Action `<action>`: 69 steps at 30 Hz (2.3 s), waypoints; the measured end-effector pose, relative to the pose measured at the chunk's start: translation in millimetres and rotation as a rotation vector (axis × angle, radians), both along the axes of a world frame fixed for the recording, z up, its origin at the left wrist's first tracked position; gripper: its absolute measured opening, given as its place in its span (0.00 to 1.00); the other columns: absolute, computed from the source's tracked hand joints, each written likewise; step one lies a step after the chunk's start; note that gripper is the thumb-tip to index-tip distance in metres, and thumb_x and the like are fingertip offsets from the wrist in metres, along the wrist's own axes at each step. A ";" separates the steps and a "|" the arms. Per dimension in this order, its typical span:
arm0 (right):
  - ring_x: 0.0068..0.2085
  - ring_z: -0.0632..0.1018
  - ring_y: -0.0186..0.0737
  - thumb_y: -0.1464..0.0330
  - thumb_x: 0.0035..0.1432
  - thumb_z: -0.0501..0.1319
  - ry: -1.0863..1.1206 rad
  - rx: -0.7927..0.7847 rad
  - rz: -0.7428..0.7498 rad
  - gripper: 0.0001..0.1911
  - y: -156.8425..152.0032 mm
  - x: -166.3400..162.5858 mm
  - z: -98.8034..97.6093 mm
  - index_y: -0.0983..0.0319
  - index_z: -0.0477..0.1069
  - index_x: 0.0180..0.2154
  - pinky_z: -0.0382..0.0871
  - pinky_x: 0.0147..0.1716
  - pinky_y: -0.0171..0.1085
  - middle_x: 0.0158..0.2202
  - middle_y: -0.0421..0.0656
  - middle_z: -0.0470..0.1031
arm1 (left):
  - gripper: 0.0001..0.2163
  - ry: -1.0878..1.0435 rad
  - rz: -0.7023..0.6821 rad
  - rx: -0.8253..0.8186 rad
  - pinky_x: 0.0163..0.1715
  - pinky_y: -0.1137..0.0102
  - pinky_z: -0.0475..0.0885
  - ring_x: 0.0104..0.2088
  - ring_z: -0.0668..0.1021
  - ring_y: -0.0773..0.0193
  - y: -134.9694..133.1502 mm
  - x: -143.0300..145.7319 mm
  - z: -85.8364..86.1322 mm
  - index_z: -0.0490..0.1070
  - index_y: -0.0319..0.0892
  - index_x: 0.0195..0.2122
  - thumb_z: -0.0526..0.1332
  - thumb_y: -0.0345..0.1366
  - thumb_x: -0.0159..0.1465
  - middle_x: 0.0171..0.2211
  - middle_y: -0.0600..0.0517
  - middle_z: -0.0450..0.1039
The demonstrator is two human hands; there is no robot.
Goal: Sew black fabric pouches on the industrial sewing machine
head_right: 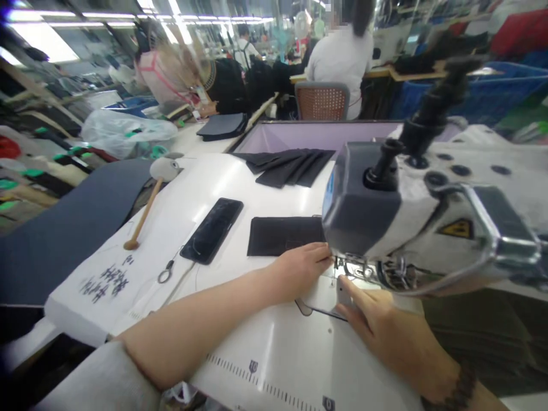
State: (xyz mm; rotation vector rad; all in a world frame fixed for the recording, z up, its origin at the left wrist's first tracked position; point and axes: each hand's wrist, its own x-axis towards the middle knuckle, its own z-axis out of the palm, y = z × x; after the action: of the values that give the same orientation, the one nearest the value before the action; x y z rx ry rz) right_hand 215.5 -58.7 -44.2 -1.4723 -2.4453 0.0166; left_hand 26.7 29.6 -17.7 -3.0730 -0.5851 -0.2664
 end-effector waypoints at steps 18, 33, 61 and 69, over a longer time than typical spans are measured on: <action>0.31 0.76 0.37 0.64 0.61 0.48 0.006 0.060 0.135 0.13 -24.8 13.7 59.1 0.57 0.70 0.35 0.71 0.29 0.33 0.31 0.40 0.75 | 0.12 0.200 0.039 -0.152 0.32 0.69 0.71 0.35 0.74 0.59 -31.2 -28.5 44.7 0.65 0.33 0.43 0.53 0.25 0.58 0.38 0.43 0.68; 0.37 0.69 0.41 0.74 0.55 0.56 -0.349 0.063 -0.361 0.03 -42.2 40.8 69.7 0.64 0.68 0.34 0.63 0.36 0.37 0.34 0.45 0.67 | 0.15 -0.428 -0.024 -0.276 0.33 0.71 0.73 0.35 0.74 0.64 -85.3 -58.5 -7.2 0.65 0.37 0.45 0.45 0.25 0.61 0.36 0.46 0.69; 0.36 0.71 0.47 0.72 0.58 0.46 -0.207 0.256 -0.335 0.10 -127.6 36.7 97.3 0.64 0.66 0.32 0.63 0.39 0.46 0.34 0.50 0.71 | 0.14 -0.421 -0.006 -0.292 0.39 0.68 0.72 0.40 0.72 0.64 -96.8 -52.5 9.3 0.62 0.38 0.49 0.47 0.25 0.63 0.40 0.45 0.68; 0.32 0.70 0.37 0.76 0.55 0.50 0.220 -0.403 -0.093 0.08 -145.5 -47.3 82.1 0.61 0.64 0.28 0.64 0.34 0.36 0.29 0.41 0.69 | 0.12 -0.193 -0.243 -0.339 0.53 0.59 0.60 0.50 0.67 0.59 -129.9 -6.8 8.7 0.65 0.38 0.46 0.54 0.27 0.60 0.50 0.46 0.65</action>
State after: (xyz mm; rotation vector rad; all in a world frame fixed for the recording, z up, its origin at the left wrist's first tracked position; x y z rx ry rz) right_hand 168.2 -204.2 37.9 -1.6371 -2.2798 0.6509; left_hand 20.0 -100.3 -9.1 -3.4774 -0.2803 -0.5207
